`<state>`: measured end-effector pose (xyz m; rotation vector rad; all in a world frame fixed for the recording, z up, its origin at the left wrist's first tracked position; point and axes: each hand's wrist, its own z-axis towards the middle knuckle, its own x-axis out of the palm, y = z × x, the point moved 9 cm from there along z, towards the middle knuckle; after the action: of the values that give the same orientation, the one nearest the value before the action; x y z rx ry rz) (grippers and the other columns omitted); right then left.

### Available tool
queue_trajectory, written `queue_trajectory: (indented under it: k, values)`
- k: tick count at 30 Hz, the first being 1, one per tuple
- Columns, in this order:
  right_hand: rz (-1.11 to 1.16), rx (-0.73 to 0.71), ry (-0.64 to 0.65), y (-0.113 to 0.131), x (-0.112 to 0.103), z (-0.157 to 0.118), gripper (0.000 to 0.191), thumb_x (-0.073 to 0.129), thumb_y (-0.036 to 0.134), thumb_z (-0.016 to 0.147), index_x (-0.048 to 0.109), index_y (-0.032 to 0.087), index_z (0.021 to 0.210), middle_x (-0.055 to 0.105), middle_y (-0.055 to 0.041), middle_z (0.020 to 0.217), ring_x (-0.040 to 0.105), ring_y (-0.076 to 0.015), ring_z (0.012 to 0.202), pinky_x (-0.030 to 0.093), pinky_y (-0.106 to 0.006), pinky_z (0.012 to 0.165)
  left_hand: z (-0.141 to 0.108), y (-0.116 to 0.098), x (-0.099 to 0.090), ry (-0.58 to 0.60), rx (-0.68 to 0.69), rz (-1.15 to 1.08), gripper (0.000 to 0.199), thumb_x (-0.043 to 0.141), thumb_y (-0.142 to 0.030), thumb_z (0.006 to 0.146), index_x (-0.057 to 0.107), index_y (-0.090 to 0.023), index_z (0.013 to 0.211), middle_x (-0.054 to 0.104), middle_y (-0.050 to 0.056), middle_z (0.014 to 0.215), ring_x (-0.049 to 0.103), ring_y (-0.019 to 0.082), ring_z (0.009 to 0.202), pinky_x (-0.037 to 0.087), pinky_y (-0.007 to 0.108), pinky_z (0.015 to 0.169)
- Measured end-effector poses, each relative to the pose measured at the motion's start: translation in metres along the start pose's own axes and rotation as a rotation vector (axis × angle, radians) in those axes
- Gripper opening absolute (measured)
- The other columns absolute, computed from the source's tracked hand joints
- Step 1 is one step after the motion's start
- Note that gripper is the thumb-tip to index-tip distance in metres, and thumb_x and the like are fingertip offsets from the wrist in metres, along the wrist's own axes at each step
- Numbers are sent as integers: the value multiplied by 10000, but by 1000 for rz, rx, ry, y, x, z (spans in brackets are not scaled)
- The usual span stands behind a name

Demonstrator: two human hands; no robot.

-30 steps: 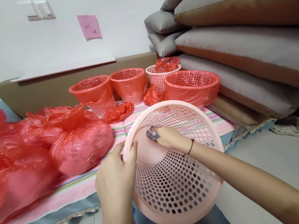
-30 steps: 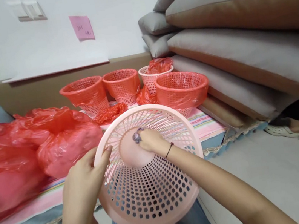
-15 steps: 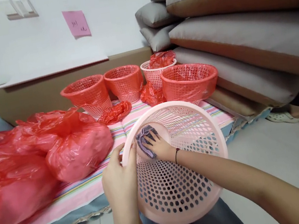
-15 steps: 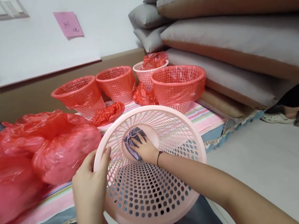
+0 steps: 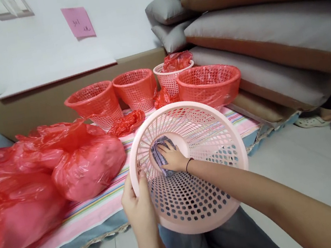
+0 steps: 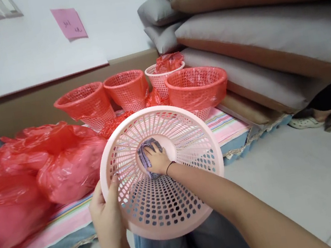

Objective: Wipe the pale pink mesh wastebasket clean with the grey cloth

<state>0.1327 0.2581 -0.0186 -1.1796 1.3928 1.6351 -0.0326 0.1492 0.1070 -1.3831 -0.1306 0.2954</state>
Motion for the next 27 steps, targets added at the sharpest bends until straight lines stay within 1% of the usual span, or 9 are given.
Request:
queue_trajectory:
  k: [4,6,9,11,14,16,19,22,27]
  values:
    - [-30,51,-15,3,11,-4,909,581,435,820,160,213,1594,145,-60,1673,-39,-376,1521,197,-729,1114,-9,-4,7,-19,51,-91,411,705,-375,801,704,-208,1176,716,51,1163,645,240,1090,484,331,954]
    - [-50,65,-41,2,11,-6,856,533,357,839,152,242,1597,134,-27,1677,-97,-377,1517,129,-746,1117,-11,-3,9,-13,34,-118,413,709,-345,793,705,-216,1185,714,45,1167,649,234,1075,492,322,939]
    - [-73,96,-96,-3,7,-9,778,465,304,866,189,259,1592,146,7,1676,-131,-428,1495,76,-758,1107,-14,1,4,-37,3,-113,411,712,-298,779,711,-224,1183,724,32,1136,651,231,1070,486,315,941]
    - [-85,102,-128,-7,2,-11,756,458,340,882,210,245,1589,165,8,1673,-83,-443,1489,104,-710,1128,-16,3,0,-62,-5,-104,412,715,-286,774,713,-227,1182,725,29,1140,651,234,1073,487,316,939]
    - [-101,80,-155,-7,-4,-13,738,452,457,910,256,212,1578,224,-19,1659,68,-409,1475,188,-575,1154,-20,5,-1,-74,-17,-98,411,719,-296,777,711,-229,1183,711,34,1189,650,238,1079,497,319,928]
    - [-110,71,-161,-7,-8,-14,704,403,512,938,300,206,1563,262,-38,1645,164,-392,1441,252,-538,1125,-22,3,3,-52,-22,-105,394,711,-298,789,711,-227,1177,713,35,1176,650,231,1076,502,311,920]
    - [-117,81,-155,-6,-10,-13,653,383,493,952,327,242,1552,272,-47,1639,238,-401,1391,344,-552,1040,-21,0,9,-20,-28,-112,360,698,-293,795,716,-211,1145,729,33,1081,659,214,1015,514,290,862]
    - [-112,113,-146,-6,-8,-14,700,472,456,908,292,276,1561,238,-46,1650,222,-438,1384,395,-586,975,-19,-2,12,-4,-29,-106,344,698,-283,781,716,-203,1115,731,26,1035,660,204,954,514,280,813]
    - [-73,178,-144,-10,-1,-13,763,527,389,868,239,329,1572,170,-9,1670,189,-438,1416,420,-609,971,-16,-1,11,13,-14,-97,338,685,-278,795,698,-218,1128,720,11,1057,649,200,977,494,276,856]
